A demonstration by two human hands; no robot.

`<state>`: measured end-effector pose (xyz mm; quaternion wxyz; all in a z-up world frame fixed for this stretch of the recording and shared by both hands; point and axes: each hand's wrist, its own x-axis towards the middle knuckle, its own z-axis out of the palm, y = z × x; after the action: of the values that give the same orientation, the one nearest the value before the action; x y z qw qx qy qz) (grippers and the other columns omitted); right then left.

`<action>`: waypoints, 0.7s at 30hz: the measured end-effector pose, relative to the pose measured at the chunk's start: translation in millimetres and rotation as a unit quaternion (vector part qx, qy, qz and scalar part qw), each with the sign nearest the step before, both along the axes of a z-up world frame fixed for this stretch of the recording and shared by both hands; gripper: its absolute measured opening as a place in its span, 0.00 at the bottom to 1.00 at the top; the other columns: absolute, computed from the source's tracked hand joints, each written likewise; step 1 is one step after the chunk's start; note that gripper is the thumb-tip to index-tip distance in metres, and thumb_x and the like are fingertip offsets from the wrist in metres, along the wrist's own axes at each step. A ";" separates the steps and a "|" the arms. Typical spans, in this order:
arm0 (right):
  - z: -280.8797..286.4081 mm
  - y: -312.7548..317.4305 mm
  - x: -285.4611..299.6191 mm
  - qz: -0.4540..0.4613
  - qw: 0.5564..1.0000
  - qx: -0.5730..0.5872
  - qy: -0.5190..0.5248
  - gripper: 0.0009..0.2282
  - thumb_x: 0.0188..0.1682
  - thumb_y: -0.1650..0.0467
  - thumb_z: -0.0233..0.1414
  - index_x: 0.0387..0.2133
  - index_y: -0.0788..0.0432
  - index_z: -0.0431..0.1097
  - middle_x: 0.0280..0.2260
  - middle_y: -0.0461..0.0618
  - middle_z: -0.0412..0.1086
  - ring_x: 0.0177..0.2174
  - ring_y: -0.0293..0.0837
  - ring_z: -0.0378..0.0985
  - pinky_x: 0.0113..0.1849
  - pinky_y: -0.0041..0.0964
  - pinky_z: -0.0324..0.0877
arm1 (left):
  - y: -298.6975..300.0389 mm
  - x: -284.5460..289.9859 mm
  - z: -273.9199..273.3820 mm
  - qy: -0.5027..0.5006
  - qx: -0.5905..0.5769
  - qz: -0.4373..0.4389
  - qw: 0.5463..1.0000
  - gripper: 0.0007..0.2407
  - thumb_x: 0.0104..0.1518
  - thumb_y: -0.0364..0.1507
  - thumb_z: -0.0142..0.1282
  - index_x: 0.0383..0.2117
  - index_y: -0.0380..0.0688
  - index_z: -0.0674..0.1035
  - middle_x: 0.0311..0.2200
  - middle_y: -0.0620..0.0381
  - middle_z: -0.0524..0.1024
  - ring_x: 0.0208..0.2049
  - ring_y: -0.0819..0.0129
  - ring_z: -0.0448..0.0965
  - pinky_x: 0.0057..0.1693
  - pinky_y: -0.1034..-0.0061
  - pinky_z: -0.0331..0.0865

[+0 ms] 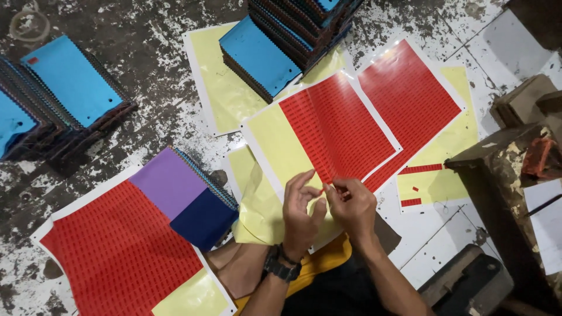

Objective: Peeling adhesive plastic film from a sheet and applying it to small rectangular blocks.

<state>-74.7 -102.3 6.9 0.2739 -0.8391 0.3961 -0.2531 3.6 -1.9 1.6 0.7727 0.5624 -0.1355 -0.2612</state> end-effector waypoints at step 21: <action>-15.0 -10.1 5.8 0.010 1.000 -0.005 -0.020 0.10 0.38 0.67 0.70 0.29 0.57 0.81 0.20 0.49 0.71 0.21 0.48 0.77 0.24 0.37 0.73 | -15.4 12.1 1.3 -0.008 -0.033 0.077 0.996 0.20 0.47 0.16 0.61 0.50 0.35 0.76 0.57 0.46 0.62 0.42 0.67 0.71 0.47 0.76 0.81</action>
<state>-68.9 -112.4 -8.2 0.2801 -0.8393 0.3808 -0.2687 15.6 -17.3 2.9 0.8075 0.5477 -0.1065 -0.1913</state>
